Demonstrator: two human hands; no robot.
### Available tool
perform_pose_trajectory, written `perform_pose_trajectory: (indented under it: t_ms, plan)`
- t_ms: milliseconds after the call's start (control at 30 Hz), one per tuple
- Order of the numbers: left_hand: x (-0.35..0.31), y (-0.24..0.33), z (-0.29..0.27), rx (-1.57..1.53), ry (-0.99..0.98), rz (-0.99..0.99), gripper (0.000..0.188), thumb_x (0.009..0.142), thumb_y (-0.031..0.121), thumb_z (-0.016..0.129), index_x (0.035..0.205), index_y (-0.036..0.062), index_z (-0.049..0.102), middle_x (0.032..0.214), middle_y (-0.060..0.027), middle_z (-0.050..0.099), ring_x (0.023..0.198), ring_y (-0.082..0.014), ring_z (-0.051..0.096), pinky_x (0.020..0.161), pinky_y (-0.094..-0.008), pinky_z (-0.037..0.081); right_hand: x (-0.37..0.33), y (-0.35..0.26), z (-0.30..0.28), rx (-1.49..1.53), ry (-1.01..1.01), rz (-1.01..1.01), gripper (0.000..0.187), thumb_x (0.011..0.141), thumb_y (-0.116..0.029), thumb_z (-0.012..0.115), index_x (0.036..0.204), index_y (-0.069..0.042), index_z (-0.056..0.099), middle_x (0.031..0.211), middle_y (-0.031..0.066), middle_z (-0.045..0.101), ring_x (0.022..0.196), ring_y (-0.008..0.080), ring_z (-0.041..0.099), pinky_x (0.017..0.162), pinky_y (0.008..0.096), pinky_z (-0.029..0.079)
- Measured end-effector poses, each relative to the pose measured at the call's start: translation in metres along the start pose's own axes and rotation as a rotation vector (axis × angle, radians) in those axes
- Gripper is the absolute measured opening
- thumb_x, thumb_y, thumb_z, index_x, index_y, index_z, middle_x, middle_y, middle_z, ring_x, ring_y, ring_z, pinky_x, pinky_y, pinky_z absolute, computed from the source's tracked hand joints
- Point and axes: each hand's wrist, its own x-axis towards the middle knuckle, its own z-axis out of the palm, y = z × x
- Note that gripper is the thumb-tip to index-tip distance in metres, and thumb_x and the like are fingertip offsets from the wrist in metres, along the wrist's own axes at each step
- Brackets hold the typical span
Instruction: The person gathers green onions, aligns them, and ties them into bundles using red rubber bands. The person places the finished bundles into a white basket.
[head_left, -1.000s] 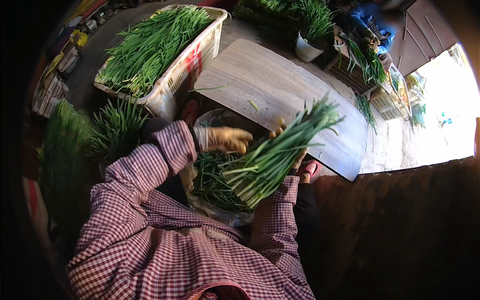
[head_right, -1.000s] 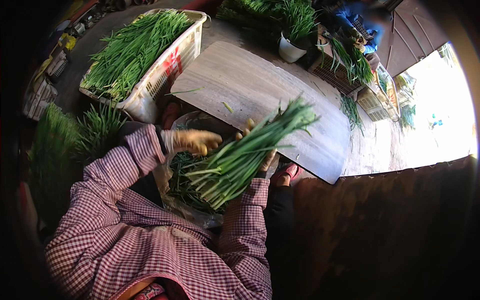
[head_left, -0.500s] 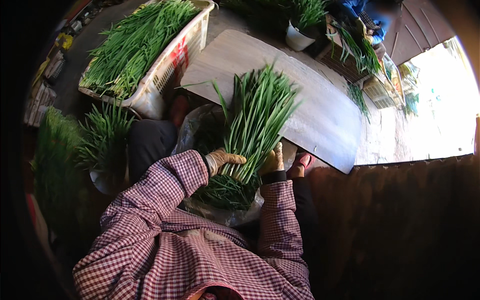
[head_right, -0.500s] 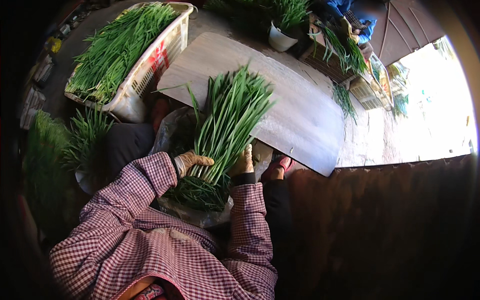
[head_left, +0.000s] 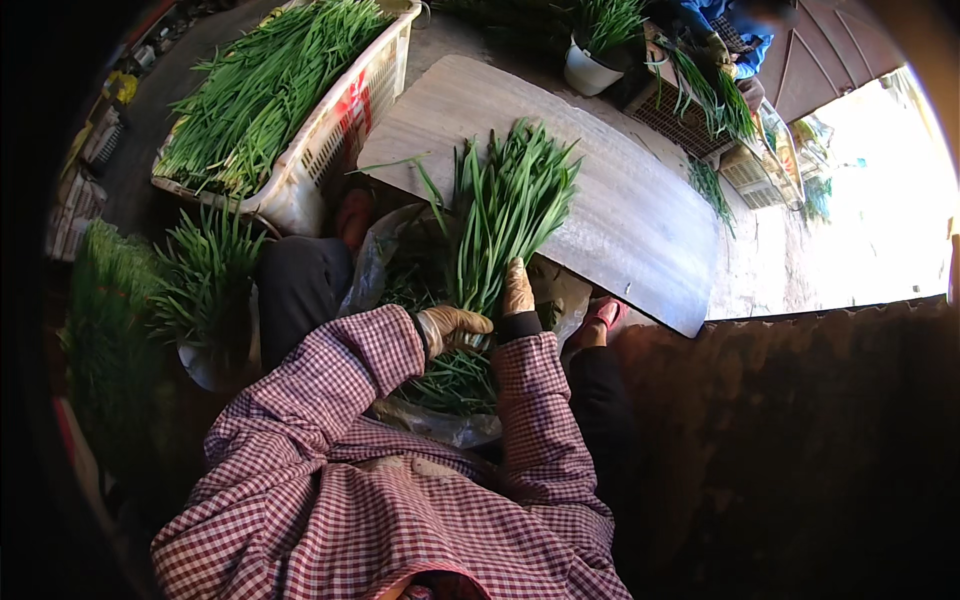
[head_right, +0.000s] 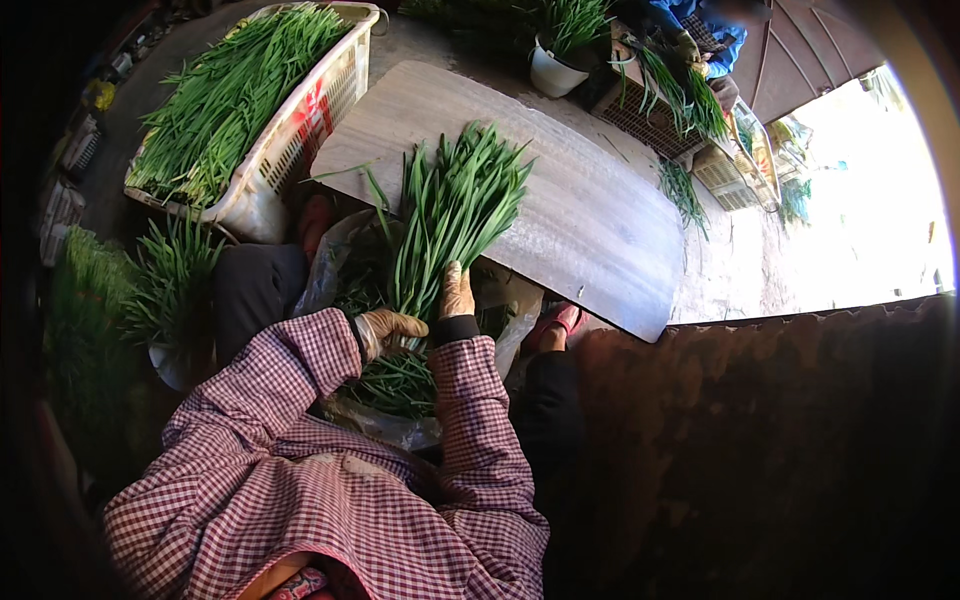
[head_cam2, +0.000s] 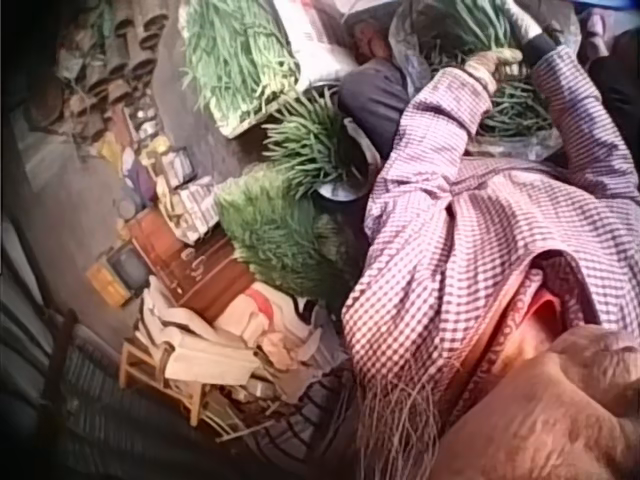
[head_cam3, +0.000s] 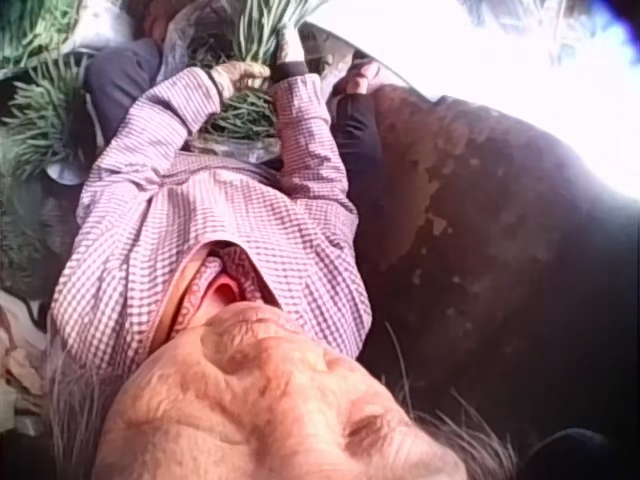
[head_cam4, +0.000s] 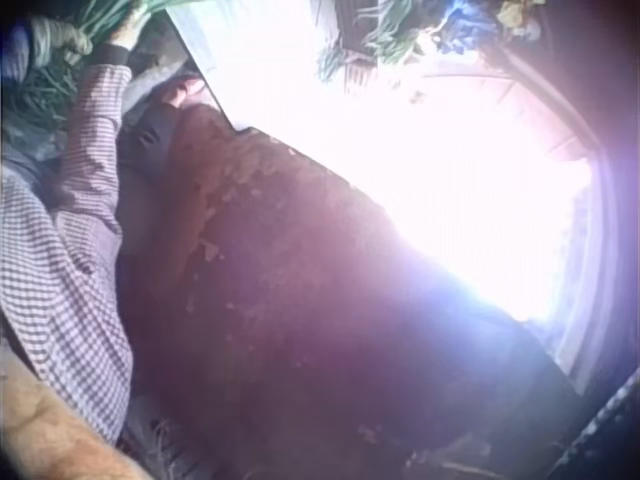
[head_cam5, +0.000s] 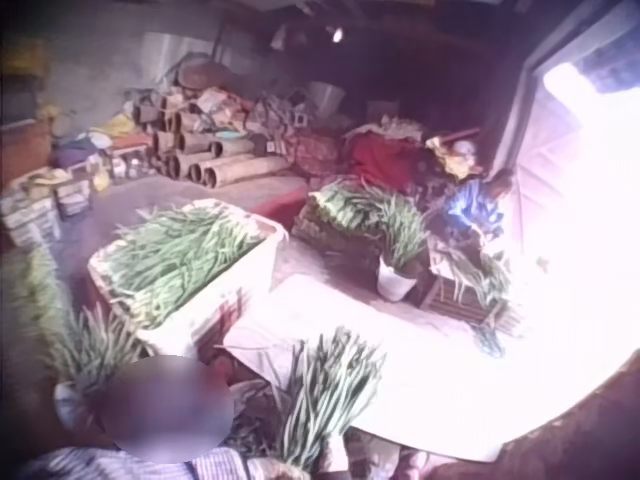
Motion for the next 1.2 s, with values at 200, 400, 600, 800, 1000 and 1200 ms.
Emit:
perform_pose_trajectory:
  t_ms: [200,400,600,800,1000,1200]
  plan:
    - [-0.002,0.005,-0.005,-0.124,-0.126,0.048,0.019,0.064,0.004,0.062,0.081,-0.0047,0.06,0.089,-0.0162,0.061,0.076,-0.0229,0.061,0.068,-0.0333,0.052,-0.028,-0.03,-0.07,-0.287,-0.14,0.209,0.054,0.081,-0.036,0.056,0.118,0.001,0.043,0.106,0.0119,0.056,0.096,0.0221,0.054,0.084,0.037,0.042]
    - [-0.002,0.007,0.008,-0.071,0.02,0.058,0.011,0.066,0.0,0.059,0.077,-0.0033,0.06,0.093,-0.0145,0.06,0.079,-0.0241,0.06,0.078,-0.0378,0.05,-0.102,-0.078,-0.016,-0.15,-0.247,-0.12,0.035,0.079,-0.001,0.059,0.112,0.002,0.048,0.094,0.0073,0.058,0.084,0.0147,0.056,0.074,0.0271,0.046]
    - [-0.017,0.016,0.012,-0.304,-0.125,0.031,0.008,0.068,0.0,0.06,0.075,0.0031,0.055,0.078,-0.0086,0.058,0.08,-0.0276,0.059,0.084,-0.0611,0.042,-0.079,-0.041,-0.018,-0.269,-0.069,-0.171,0.032,0.076,0.002,0.061,0.107,-0.004,0.051,0.09,0.0018,0.056,0.078,0.01,0.053,0.068,0.0224,0.045]
    - [-0.004,0.01,0.003,-0.152,-0.128,0.014,0.017,0.07,0.001,0.057,0.086,-0.0036,0.057,0.089,-0.0145,0.059,0.085,-0.0291,0.059,0.083,-0.0512,0.047,-0.093,-0.057,0.005,-0.422,-0.004,-0.173,0.039,0.074,-0.007,0.067,0.109,-0.006,0.049,0.088,0.0037,0.056,0.077,0.0098,0.053,0.066,0.0232,0.046]
    - [0.005,0.0,0.006,0.062,-0.059,0.05,0.024,0.072,0.003,0.06,0.093,-0.0093,0.056,0.09,-0.0192,0.061,0.085,-0.0284,0.061,0.079,-0.041,0.051,-0.088,-0.048,0.0,-0.638,0.084,-0.256,0.032,0.076,-0.008,0.064,0.105,-0.005,0.051,0.076,0.0033,0.056,0.064,0.0095,0.053,0.057,0.0242,0.047]
    - [0.012,-0.005,0.003,0.063,0.032,0.078,0.012,0.07,0.002,0.062,0.08,-0.0043,0.061,0.087,-0.0174,0.061,0.082,-0.0257,0.061,0.075,-0.0384,0.052,-0.08,-0.048,-0.021,-0.5,0.079,-0.274,0.017,0.08,-0.003,0.058,0.095,0.002,0.053,0.076,0.0078,0.058,0.061,0.0116,0.056,0.053,0.0238,0.047]
